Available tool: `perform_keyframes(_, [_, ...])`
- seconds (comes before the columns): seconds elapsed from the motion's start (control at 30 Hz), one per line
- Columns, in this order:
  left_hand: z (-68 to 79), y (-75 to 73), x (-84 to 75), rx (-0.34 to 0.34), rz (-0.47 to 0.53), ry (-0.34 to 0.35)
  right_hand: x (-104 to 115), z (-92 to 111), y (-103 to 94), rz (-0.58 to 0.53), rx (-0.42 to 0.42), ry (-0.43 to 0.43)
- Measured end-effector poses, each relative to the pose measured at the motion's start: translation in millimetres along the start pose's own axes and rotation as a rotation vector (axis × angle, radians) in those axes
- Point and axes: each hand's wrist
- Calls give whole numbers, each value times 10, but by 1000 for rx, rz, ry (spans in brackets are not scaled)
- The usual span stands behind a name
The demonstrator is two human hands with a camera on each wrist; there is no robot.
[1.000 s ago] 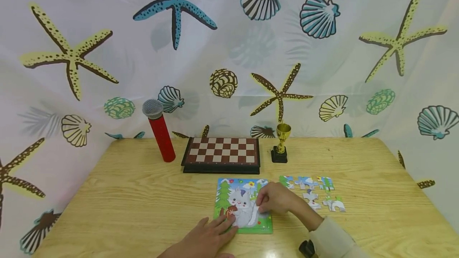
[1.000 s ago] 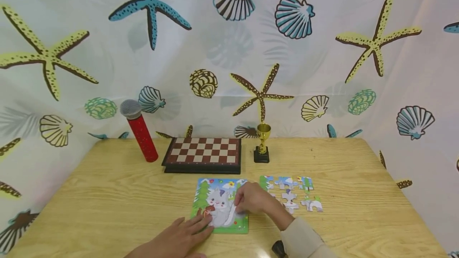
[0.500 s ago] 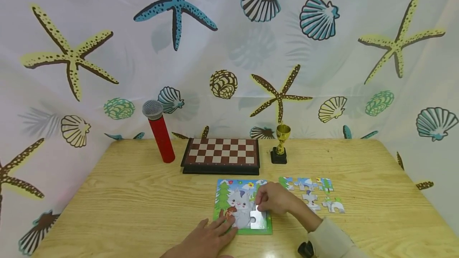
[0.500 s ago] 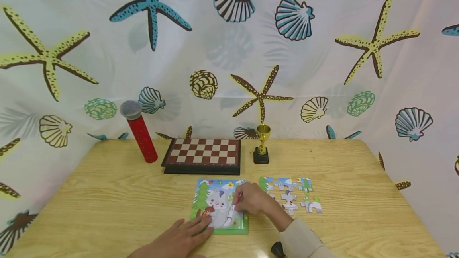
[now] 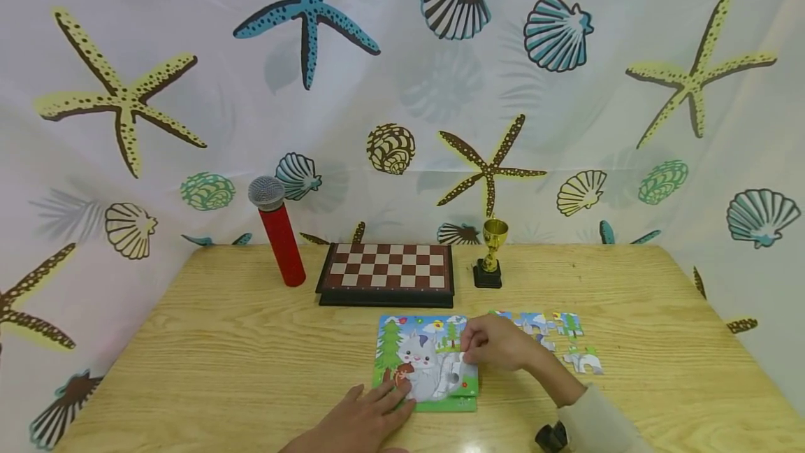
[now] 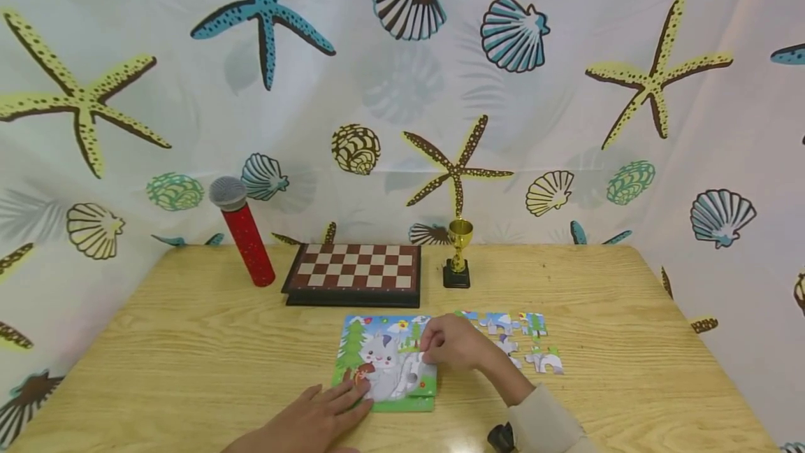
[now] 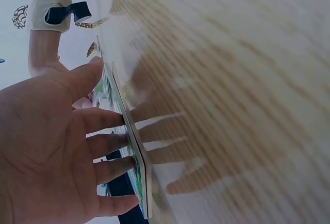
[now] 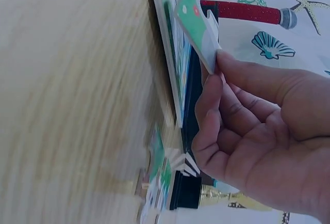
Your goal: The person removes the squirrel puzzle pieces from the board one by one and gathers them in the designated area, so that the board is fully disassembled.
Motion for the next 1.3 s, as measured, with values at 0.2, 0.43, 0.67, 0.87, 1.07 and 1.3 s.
perform_keyframes(0.2, [-7,-4,-6,-11,-1,8,-84,101,-154,23,-21,14])
perform_keyframes(0.43, [-6,0,3,1,14,-6,-176,235,-352,9,-36,49])
perform_keyframes(0.67, [11,-17,-1,-24,12,8,-242,367,-576,25,-29,53])
perform_keyframes(0.87, [3,-25,-20,-3,13,-5,-329,480,-775,42,-26,90])
perform_keyframes(1.07, [-4,-26,-23,3,-7,-3,-463,599,-914,61,-24,75])
perform_keyframes(1.3, [1,-40,-34,-4,-23,2,-568,730,-1059,76,-26,77])
Point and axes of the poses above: each hand's wrist, its own z-axis away from the middle knuckle, its own y-axis out of the palm, x = y × z, and after that the axes turned 15 degrees about -x, right-handed
